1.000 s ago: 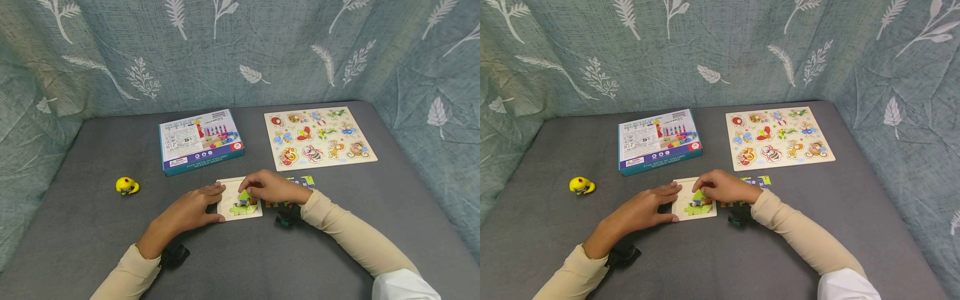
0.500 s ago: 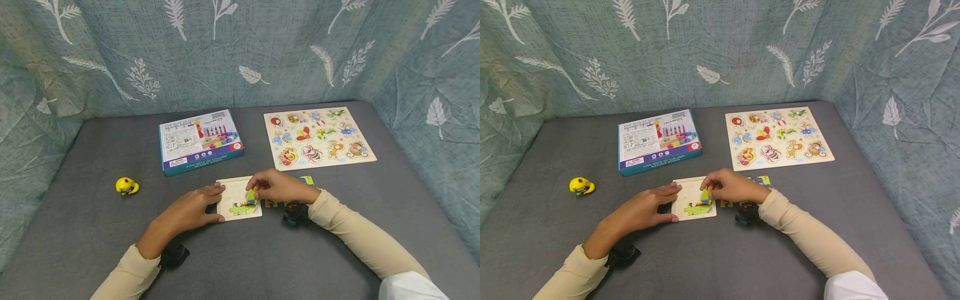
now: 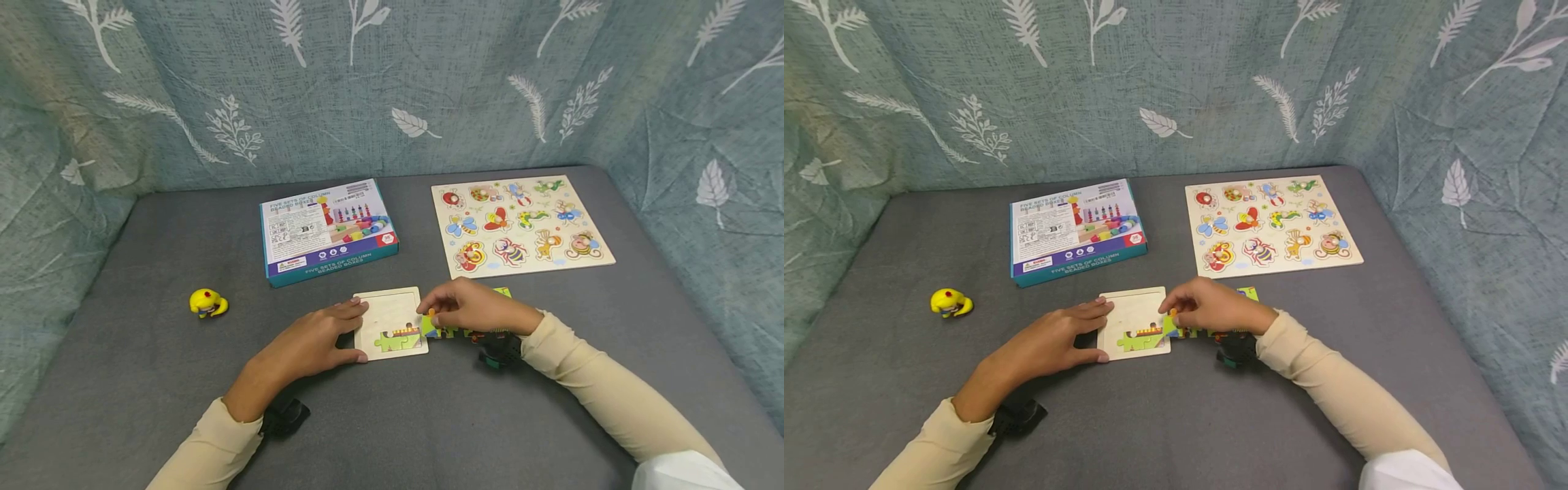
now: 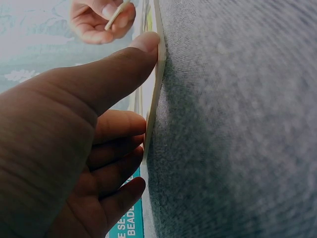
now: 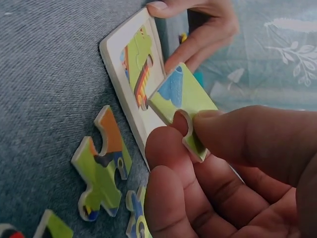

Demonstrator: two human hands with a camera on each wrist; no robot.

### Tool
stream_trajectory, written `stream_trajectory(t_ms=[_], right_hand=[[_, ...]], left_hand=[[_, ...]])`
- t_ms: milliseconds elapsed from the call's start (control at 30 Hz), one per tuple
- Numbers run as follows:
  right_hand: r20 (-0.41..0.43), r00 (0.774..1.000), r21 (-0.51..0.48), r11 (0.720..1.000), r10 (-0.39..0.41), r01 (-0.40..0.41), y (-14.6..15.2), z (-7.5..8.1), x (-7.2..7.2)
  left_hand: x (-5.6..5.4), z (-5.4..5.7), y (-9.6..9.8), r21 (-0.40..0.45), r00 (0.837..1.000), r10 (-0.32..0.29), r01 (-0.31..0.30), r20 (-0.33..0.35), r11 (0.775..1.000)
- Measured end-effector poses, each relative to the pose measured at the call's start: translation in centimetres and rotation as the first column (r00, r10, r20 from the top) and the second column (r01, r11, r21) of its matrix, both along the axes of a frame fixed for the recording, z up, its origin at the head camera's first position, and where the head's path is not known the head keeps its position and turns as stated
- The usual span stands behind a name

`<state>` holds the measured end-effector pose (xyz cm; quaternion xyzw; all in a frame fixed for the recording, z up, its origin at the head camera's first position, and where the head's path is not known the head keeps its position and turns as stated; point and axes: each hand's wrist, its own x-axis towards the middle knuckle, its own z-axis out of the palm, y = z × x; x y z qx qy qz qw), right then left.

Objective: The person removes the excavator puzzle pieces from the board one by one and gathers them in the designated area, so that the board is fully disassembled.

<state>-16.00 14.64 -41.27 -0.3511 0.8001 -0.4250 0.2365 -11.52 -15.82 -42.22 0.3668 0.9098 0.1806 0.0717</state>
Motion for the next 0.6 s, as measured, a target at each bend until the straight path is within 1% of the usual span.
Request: stream_trajectory(t_ms=[200,400,600], right_hand=[[0.029,1.000,-0.012,1.000,0.010,-0.009,0.3,0.0,0.3],[0.001,0.999,-0.003,0.999,0.045,-0.045,0.7,-0.1,0.4],[0.002,0.999,0.035,0.998,0.048,-0.048,1.4,0.3,0.8]], left_hand=[[0.0,-0.1,0.0,0.006,1.000,-0.001,0.001,-0.004,1.000],[0.0,-0.1,-0.1,0.007,1.000,0.004,-0.004,-0.003,1.000],[0.0,-0.1,-0.1,0.005,1.000,0.006,-0.006,-0.008,1.000]])
